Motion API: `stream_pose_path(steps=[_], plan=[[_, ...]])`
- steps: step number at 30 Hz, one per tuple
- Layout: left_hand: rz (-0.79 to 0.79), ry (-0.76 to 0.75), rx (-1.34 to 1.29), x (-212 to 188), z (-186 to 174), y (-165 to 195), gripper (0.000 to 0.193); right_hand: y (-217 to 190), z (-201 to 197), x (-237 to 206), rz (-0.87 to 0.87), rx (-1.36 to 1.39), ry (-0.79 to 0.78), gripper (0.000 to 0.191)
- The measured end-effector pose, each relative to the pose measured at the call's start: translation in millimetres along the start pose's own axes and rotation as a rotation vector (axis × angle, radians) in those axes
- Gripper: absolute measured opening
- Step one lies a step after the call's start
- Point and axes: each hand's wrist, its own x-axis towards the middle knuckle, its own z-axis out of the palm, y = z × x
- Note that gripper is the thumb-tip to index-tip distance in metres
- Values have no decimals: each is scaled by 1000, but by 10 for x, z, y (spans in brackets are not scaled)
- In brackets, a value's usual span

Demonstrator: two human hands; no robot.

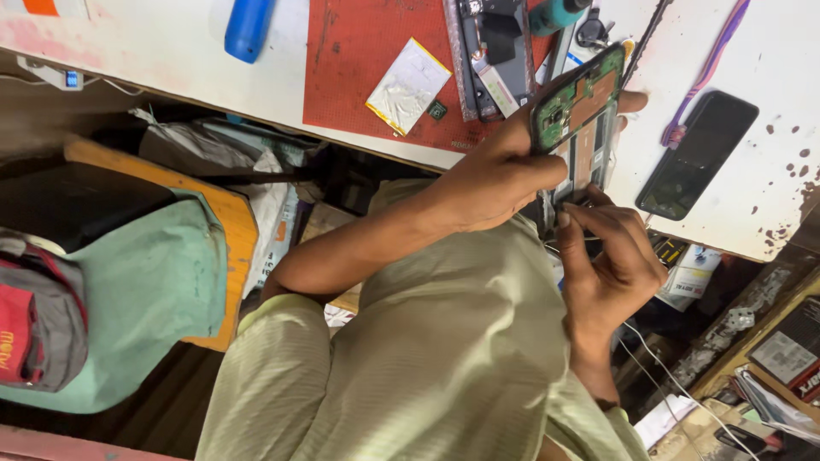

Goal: The person holds an opened smartphone and uses a pry tool to lever the battery out of the phone body, working around its edges. They then set the battery aside and use a tool to scrape leftover adhesive residue from the inside of the phone's back cover.

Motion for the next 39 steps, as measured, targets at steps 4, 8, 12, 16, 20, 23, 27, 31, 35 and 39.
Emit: stream_pose_path(steps=[4,8,12,16,20,23,27,31,35,39], plan=[[13,-2,-5,4,2,4,80,-11,2,-23,22,42,7,9],[-5,3,-65,3,24,26,77,-26,-4,-3,1,-1,-2,13],[-38,11,-126,5,24,52,77,-54,5,-7,4,-9,8,13],[-51,8,-163,-13,4,86,77,-97,-9,7,-17,-70,-22,14],[-51,7,-179,-30,-5,127,77,-111,12,30,-40,-97,-20,15],[-36,14,-142,-32,-6,184,77,-61,5,-32,-36,-61,-8,10],[-72,58,-175,-45,-15,292,78,180,-92,-150,-20,160,159,11],[-119,154,-163,-138,-26,335,80,647,-115,-34,75,286,335,13],[-107,272,-58,-222,-99,304,67,1216,281,323,118,41,135,15],[-94,348,70,-366,-184,307,72,1350,677,288,182,2,-25,33]])
